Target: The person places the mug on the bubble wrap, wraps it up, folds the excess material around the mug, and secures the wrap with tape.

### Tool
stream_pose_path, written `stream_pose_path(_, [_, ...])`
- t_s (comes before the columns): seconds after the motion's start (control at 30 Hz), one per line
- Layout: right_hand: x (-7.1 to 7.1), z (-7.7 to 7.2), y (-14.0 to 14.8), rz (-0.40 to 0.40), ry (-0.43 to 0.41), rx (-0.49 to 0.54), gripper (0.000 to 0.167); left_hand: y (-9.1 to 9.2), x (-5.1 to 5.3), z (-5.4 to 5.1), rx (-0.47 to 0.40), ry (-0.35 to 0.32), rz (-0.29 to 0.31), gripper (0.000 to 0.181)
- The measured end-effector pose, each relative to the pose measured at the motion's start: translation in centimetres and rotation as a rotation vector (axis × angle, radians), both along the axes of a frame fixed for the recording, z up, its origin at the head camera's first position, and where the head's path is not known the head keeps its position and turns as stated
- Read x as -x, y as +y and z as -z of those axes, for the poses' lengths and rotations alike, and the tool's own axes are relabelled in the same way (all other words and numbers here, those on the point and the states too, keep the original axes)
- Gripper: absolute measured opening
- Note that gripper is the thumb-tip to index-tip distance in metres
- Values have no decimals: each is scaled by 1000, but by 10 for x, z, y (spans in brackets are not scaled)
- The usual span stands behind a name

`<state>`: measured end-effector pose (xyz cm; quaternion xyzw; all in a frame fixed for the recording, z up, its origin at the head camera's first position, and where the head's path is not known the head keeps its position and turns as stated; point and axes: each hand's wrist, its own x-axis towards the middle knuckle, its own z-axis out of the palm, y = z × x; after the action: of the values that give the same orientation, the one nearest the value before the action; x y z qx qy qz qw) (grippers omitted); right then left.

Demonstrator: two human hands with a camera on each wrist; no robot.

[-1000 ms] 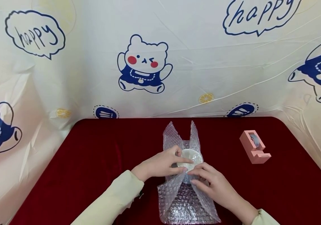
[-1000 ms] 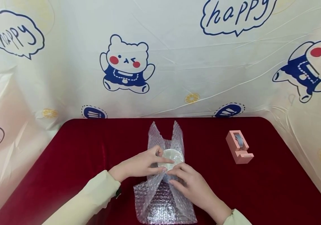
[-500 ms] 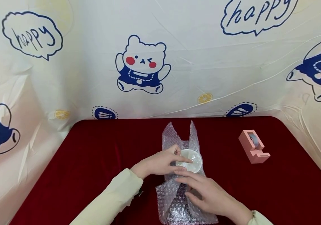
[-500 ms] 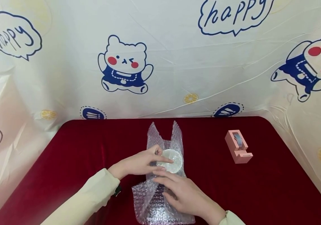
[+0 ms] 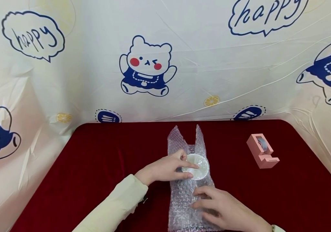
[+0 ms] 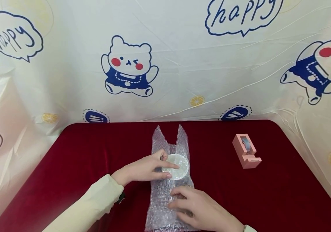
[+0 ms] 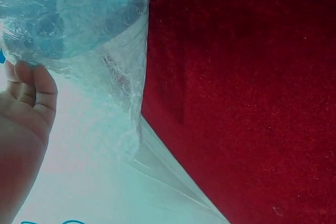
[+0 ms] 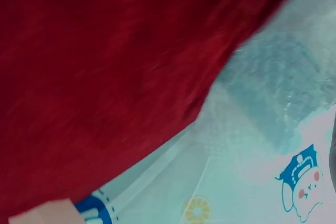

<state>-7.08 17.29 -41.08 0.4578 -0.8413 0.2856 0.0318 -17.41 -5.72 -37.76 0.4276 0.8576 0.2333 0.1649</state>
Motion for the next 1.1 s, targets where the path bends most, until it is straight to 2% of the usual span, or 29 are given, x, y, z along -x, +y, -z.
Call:
stream_pose_path(0.13, [-8, 2, 9, 11, -12, -164, 43, 0, -1, 0, 7, -1, 1, 38])
stream_pose_path(0.33, [-15, 10, 17, -39, 89, -282, 72, 0, -1, 0, 25, 20, -2, 39])
stream_pose_path(0.57, [-17, 16, 18, -82, 295, -329, 74, 0, -1, 1, 29, 47, 2, 39])
stream_pose_path(0.8, [-17, 20, 16, -68, 489, -413, 73, 1, -2, 1, 24, 58, 5, 39])
stream_pose_path(0.9, [-16, 22, 16, -55, 533, -420, 73, 1, -2, 1, 31, 56, 1, 39])
stream_pose_path(1.1, [-15, 28, 15, -29, 556, -368, 74, 0, -3, 1, 39, 56, 1, 39])
